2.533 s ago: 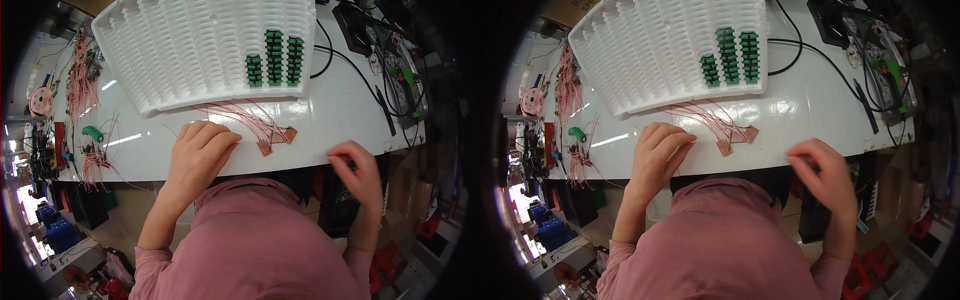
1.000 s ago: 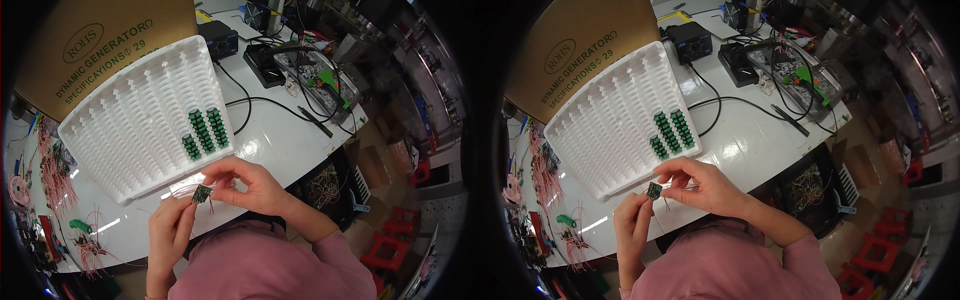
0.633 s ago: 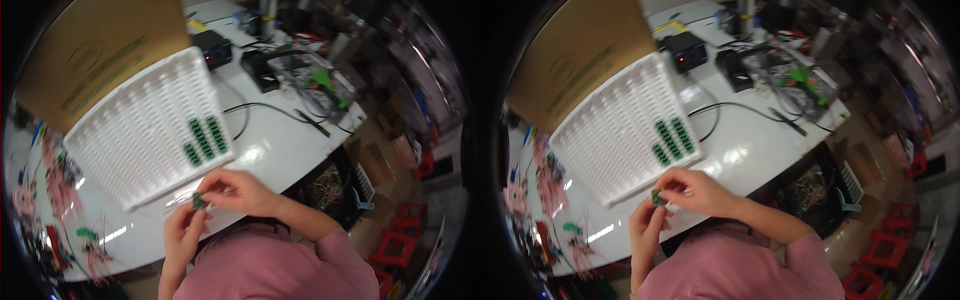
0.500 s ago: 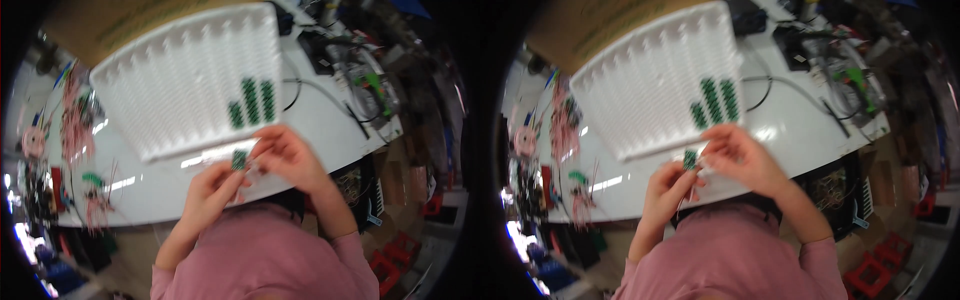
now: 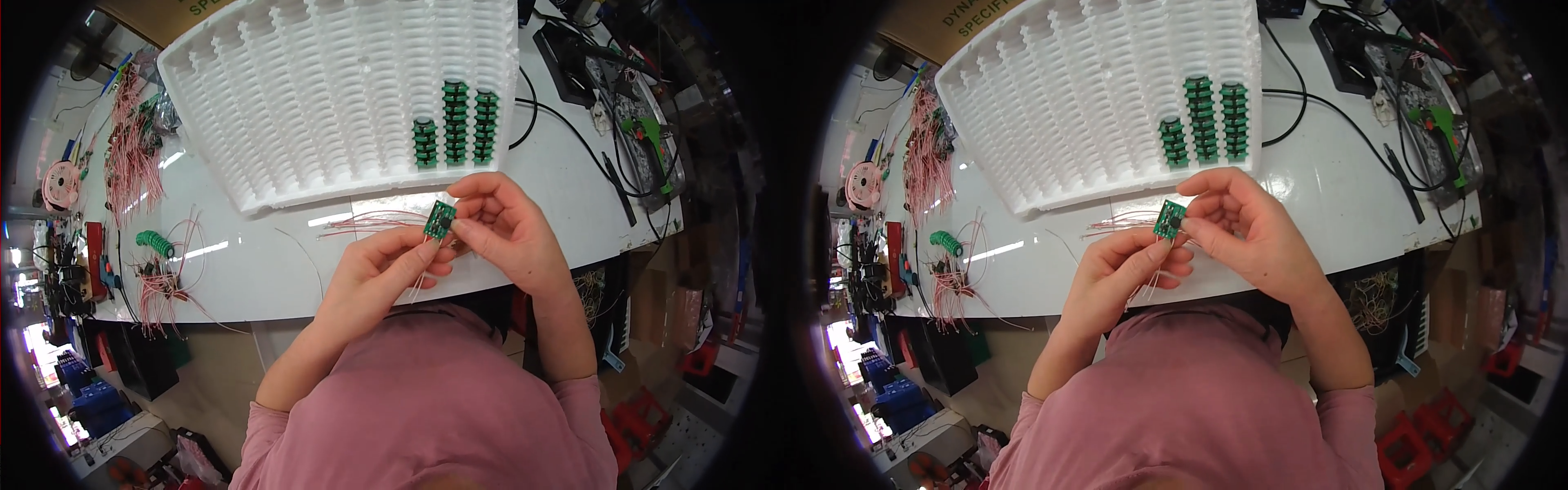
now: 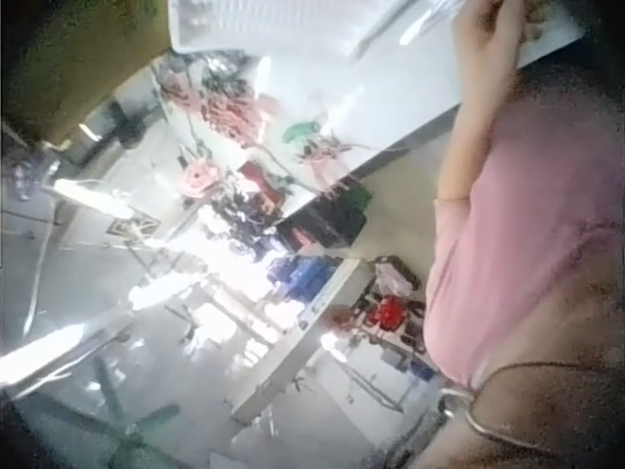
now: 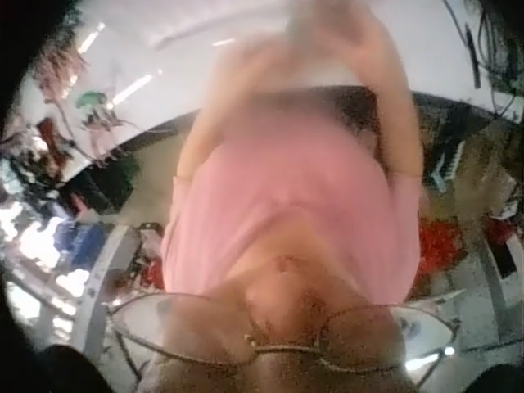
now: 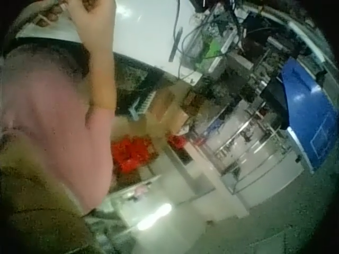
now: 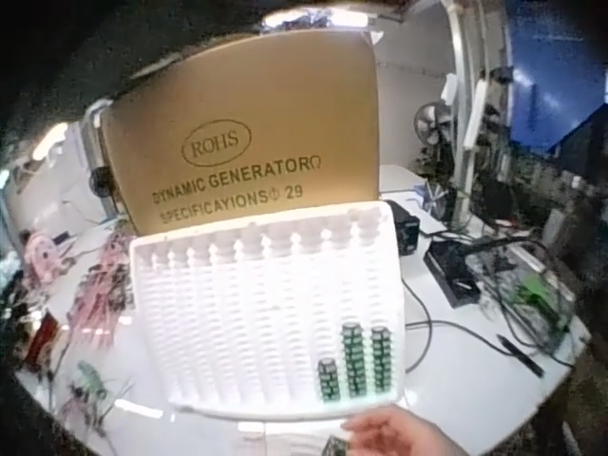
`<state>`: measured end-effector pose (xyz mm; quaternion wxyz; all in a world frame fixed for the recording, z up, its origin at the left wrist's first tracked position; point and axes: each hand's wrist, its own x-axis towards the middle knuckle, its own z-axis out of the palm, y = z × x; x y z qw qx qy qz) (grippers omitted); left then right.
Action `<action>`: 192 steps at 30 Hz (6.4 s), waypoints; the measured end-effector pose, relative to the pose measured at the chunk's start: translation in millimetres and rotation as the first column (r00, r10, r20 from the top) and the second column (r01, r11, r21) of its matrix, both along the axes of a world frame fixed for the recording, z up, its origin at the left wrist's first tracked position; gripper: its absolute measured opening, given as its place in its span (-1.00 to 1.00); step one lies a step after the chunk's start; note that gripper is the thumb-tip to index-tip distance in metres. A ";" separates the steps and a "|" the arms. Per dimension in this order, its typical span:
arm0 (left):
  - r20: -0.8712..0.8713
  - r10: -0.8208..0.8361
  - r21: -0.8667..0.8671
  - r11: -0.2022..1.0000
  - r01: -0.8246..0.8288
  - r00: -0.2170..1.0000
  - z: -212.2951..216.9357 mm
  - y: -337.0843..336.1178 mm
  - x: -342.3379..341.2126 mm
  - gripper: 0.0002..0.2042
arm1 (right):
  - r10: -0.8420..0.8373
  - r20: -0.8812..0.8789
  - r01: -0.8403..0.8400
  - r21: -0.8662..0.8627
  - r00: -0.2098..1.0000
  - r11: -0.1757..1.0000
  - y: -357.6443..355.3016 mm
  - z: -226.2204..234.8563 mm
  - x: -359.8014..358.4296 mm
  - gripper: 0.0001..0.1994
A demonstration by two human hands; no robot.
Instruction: The person opens and looks inside a thermos, then picks up circuit boards with wires and solders the wire ends to small electronic components in a tray using a soldering iron.
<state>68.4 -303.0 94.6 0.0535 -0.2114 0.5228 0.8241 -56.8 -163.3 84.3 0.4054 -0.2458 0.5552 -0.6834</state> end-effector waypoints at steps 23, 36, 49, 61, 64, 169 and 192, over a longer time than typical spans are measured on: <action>-0.080 0.130 -0.207 0.968 -0.144 0.988 -2.3 3.9 35.1 -0.81 | 0.062 0.018 -0.064 0.147 0.998 0.987 -0.5 11.8 41.9 -0.48; -0.436 -0.156 -0.859 0.366 -0.358 0.886 12.9 0.9 -11.4 -0.64 | -0.072 0.041 0.071 0.033 0.997 0.997 -6.2 15.8 19.3 -0.63; -0.244 -0.194 -0.885 0.446 -0.136 0.950 1.3 25.1 -12.1 -0.75 | -0.248 -0.167 0.231 -0.116 0.954 0.966 26.4 17.5 30.2 -0.60; -0.085 -0.012 -0.260 0.966 -0.011 0.996 21.0 12.4 -24.6 -0.79 | -0.162 -0.449 0.162 -0.038 0.879 0.986 24.8 -3.0 6.5 -0.79; -0.044 -0.016 -0.144 0.990 0.009 0.999 17.1 8.5 -18.6 -0.81 | -0.187 -0.212 0.180 -0.053 0.959 0.982 19.6 -6.9 13.0 -0.83; -0.293 -0.026 -0.146 0.989 -0.018 0.956 12.8 -25.0 53.6 -0.85 | 0.039 -0.109 -0.051 -0.111 0.993 0.993 -47.5 35.1 69.2 -0.84; -0.163 0.110 -0.236 0.961 -0.147 0.981 23.8 28.7 112.0 -0.79 | 0.153 -0.002 -0.150 -0.205 0.988 0.967 -1.2 19.0 110.9 -0.87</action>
